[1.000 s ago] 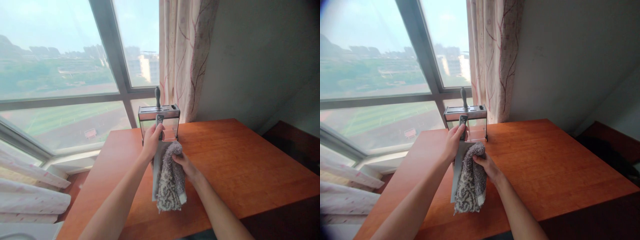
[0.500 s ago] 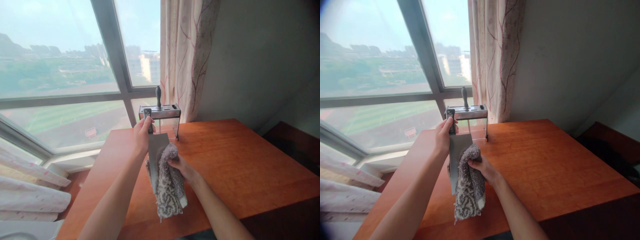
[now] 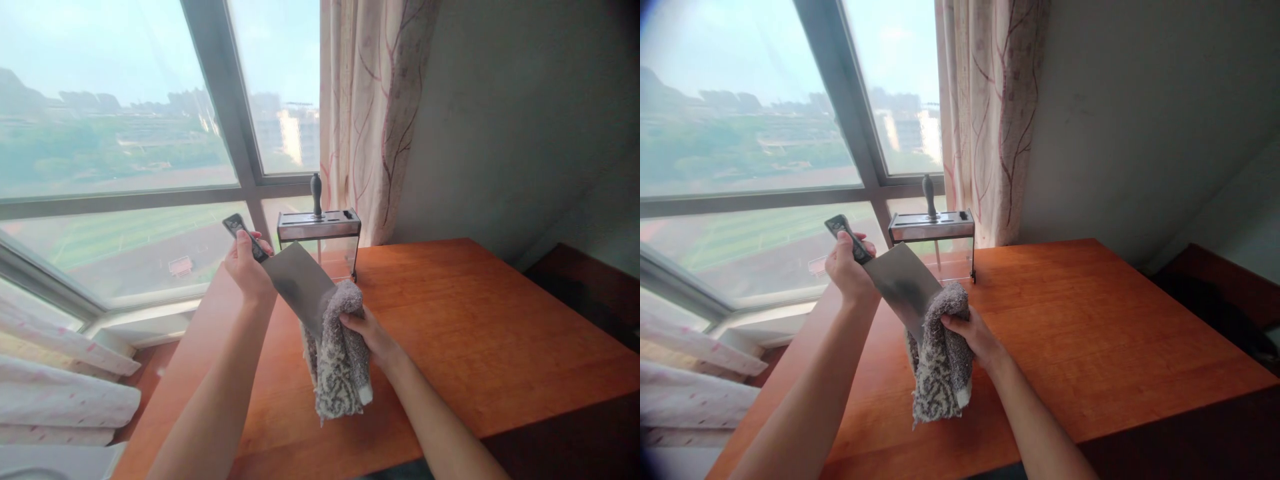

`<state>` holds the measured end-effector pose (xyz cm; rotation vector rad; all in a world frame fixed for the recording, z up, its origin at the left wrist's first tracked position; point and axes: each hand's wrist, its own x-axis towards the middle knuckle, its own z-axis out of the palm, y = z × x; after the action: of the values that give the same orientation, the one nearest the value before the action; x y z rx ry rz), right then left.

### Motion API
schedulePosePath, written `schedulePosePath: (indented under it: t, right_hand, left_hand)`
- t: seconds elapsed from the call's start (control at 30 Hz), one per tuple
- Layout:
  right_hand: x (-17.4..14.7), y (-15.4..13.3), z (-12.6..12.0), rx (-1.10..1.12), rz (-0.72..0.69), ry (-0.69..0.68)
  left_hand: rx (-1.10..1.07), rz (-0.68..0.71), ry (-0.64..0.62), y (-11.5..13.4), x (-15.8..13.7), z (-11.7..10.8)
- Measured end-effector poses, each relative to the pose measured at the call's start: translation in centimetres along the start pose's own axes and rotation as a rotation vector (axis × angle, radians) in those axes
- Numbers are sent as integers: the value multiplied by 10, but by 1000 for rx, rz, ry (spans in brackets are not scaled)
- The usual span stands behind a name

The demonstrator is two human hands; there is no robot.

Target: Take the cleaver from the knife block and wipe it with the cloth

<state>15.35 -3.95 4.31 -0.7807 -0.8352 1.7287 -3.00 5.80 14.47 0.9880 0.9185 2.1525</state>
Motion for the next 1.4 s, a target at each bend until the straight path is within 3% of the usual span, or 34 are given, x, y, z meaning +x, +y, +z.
schedulePosePath:
  t: [0.2, 0.4, 0.5, 0.63, 0.73, 0.97, 1.1, 1.4]
  right_hand:
    - [5, 8, 11, 193, -103, 114]
    - [14, 7, 8, 315, -185, 232]
    - [19, 2, -2, 307, -252, 365]
    - [22, -4, -11, 253, -325, 550]
    - [22, -8, -14, 229, -357, 623]
    - [20, -17, -22, 233, -439, 665]
    - [22, -18, -27, 259, -425, 653]
    - [24, -8, -19, 168, -373, 487]
  left_hand:
    - [-83, 78, 110, -5, -8, 5]
    - [-101, 56, 34, -13, -32, 14]
    - [-52, -74, -34, -14, -38, 11]
    - [-36, -416, -172, -16, -36, -6]
    - [-76, -588, -254, -19, -36, -24]
    - [87, -823, -401, -26, -43, -59]
    - [52, -943, -506, -26, -43, -67]
    - [-159, -923, -371, -30, -46, -64]
